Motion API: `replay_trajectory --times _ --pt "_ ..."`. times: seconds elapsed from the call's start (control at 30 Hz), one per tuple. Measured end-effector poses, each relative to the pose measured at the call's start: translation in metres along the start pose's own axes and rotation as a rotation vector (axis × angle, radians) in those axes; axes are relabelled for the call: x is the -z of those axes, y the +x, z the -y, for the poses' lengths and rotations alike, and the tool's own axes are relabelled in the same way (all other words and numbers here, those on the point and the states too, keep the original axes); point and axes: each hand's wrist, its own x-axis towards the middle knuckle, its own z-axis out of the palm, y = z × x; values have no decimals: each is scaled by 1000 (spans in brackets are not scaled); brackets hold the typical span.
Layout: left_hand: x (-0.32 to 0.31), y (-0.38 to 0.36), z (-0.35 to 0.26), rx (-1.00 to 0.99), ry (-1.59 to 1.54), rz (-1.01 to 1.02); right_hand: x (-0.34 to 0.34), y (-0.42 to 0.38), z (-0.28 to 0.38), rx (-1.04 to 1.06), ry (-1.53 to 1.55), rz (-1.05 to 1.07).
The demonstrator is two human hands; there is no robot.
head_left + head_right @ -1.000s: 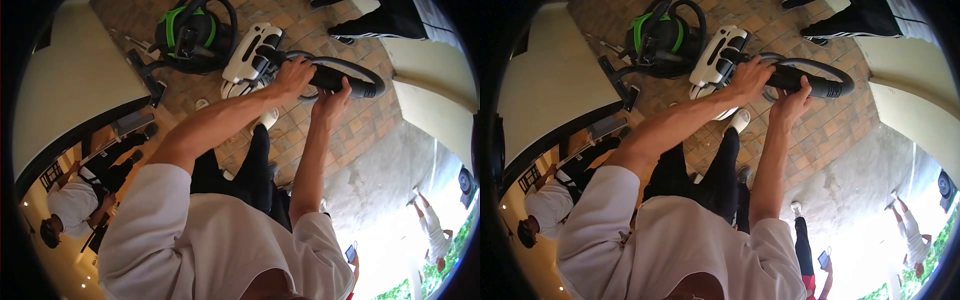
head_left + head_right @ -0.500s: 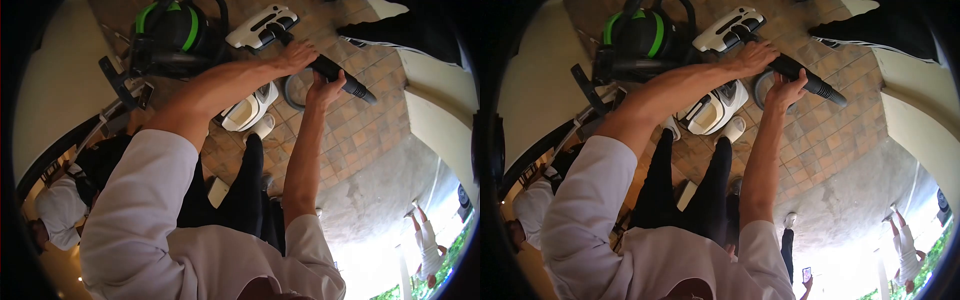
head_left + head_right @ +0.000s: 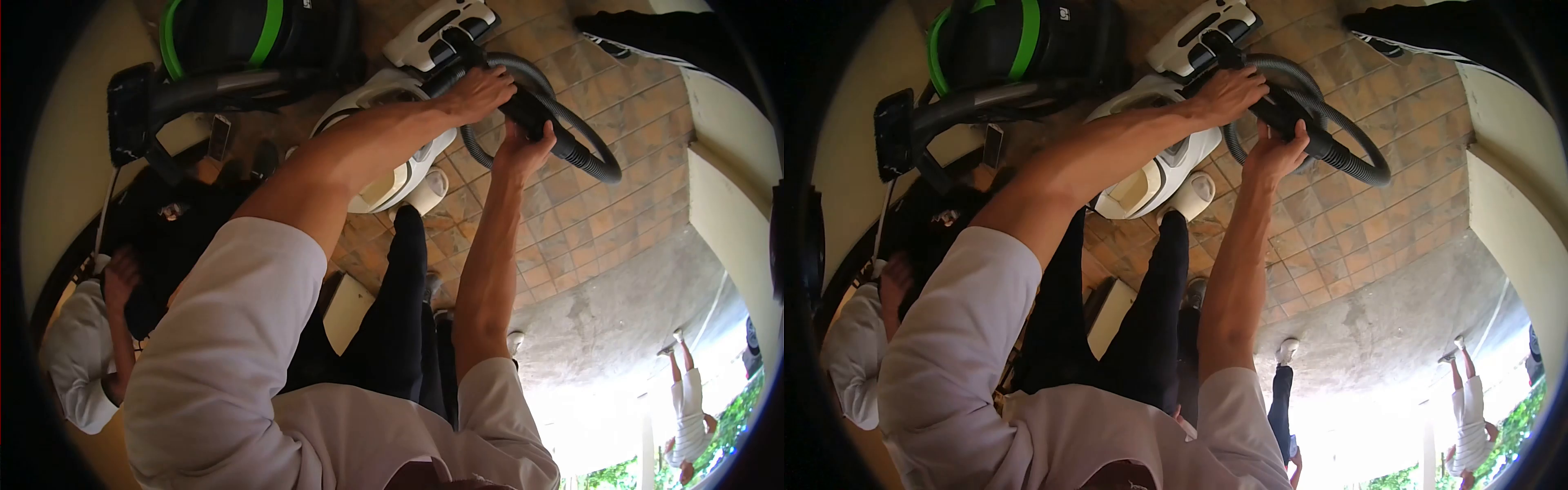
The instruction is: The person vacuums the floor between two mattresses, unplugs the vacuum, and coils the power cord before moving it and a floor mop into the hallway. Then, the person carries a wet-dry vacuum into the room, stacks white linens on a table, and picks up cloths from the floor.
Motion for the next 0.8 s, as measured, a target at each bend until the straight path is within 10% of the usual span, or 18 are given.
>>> replay_trajectory --times 0.53,0.8 --pt "-35 13 20 -44 -12 -123 13 19 -6 -159 59 -12" --pt "-5 -22 117 68 -362 -22 -67 -35 -4 -93 -528 4"
